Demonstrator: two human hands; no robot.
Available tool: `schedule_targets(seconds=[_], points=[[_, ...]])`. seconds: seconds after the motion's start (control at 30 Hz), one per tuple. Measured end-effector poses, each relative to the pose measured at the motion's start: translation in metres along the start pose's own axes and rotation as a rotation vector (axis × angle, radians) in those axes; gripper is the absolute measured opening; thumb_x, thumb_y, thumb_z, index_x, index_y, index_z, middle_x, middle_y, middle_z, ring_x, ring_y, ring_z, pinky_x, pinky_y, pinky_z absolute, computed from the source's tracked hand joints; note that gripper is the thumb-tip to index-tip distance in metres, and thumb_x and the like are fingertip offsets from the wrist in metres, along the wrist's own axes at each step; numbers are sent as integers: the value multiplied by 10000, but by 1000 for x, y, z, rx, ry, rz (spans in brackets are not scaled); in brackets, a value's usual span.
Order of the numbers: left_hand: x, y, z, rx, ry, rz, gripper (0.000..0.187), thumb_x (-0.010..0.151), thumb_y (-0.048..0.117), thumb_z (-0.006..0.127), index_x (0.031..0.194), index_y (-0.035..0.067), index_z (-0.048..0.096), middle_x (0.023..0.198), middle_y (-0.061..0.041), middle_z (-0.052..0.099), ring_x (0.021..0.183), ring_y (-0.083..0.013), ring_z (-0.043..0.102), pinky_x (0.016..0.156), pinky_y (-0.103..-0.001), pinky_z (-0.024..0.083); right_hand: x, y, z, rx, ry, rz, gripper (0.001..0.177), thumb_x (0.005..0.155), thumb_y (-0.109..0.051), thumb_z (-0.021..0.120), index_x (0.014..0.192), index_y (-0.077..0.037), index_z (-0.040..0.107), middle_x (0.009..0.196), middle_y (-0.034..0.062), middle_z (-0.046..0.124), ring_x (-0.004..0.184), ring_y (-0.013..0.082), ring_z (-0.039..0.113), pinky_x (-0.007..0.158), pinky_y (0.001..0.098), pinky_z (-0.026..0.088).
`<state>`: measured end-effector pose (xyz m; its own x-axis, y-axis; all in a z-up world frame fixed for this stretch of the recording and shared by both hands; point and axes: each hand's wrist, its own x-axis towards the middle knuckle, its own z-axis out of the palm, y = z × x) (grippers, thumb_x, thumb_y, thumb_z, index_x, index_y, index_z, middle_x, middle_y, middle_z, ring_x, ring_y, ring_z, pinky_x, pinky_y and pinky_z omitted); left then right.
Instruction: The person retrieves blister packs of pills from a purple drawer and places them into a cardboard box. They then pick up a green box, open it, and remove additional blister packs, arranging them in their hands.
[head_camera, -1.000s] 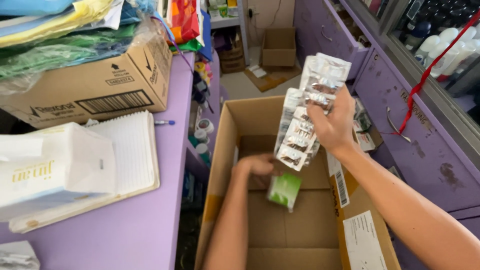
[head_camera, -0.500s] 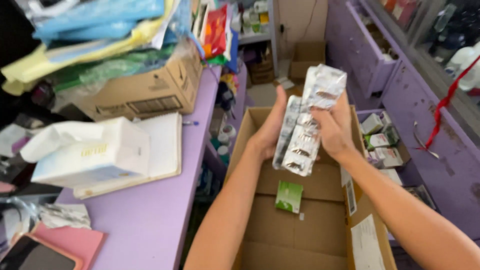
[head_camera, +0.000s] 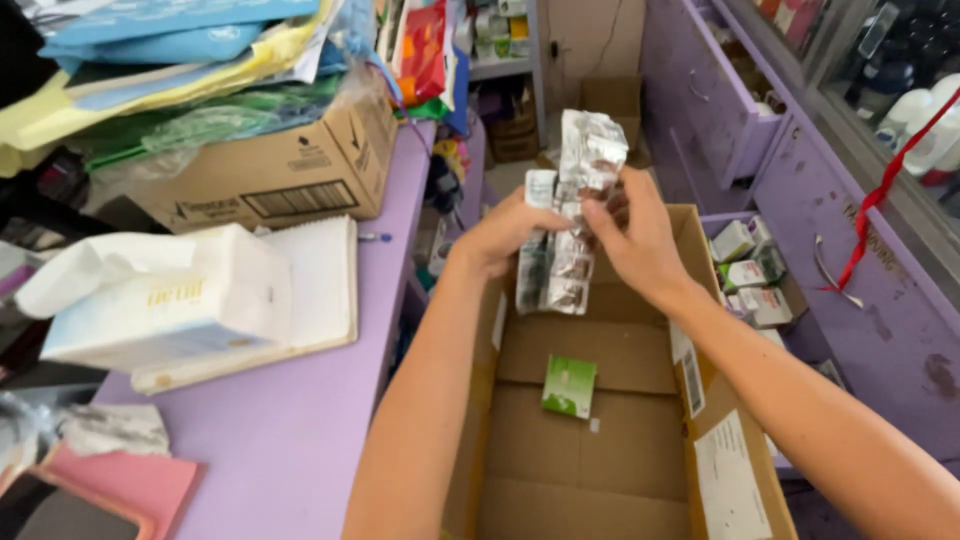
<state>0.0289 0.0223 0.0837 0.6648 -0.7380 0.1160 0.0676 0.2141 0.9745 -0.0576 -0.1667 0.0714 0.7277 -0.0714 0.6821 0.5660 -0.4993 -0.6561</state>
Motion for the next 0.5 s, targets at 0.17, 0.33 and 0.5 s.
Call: schedule_targets(seconds=[0.17, 0.33, 0.5], points=[[2, -34, -32, 26, 12, 36, 479, 835, -1, 723, 1308, 5, 645, 1208, -93, 717, 1084, -209, 683, 944, -372, 551, 2, 15, 13, -5, -74, 44, 404, 1008, -132, 690, 1330, 2, 486, 1002, 99, 683, 841, 185, 675, 741, 318, 544], [-5, -85, -54, -333, 103, 13, 539, 838, 9, 742, 1359, 38, 608, 1235, -70, 702, 1099, -218, 686, 941, -397, 570, 9, 6, 25, -130, -134, 56, 390, 980, -73, 678, 1317, -2, 496, 885, 117, 669, 773, 192, 671, 685, 327, 523], [-23, -80, -58, -436, 135, 11, 493, 876, 32, 726, 1349, -21, 597, 1227, -133, 699, 1076, -275, 701, 912, -432, 587, -2, 11, 30, -178, -139, -15, 395, 1033, -56, 670, 1361, 16, 463, 909, 114, 615, 770, 195, 625, 674, 321, 493]])
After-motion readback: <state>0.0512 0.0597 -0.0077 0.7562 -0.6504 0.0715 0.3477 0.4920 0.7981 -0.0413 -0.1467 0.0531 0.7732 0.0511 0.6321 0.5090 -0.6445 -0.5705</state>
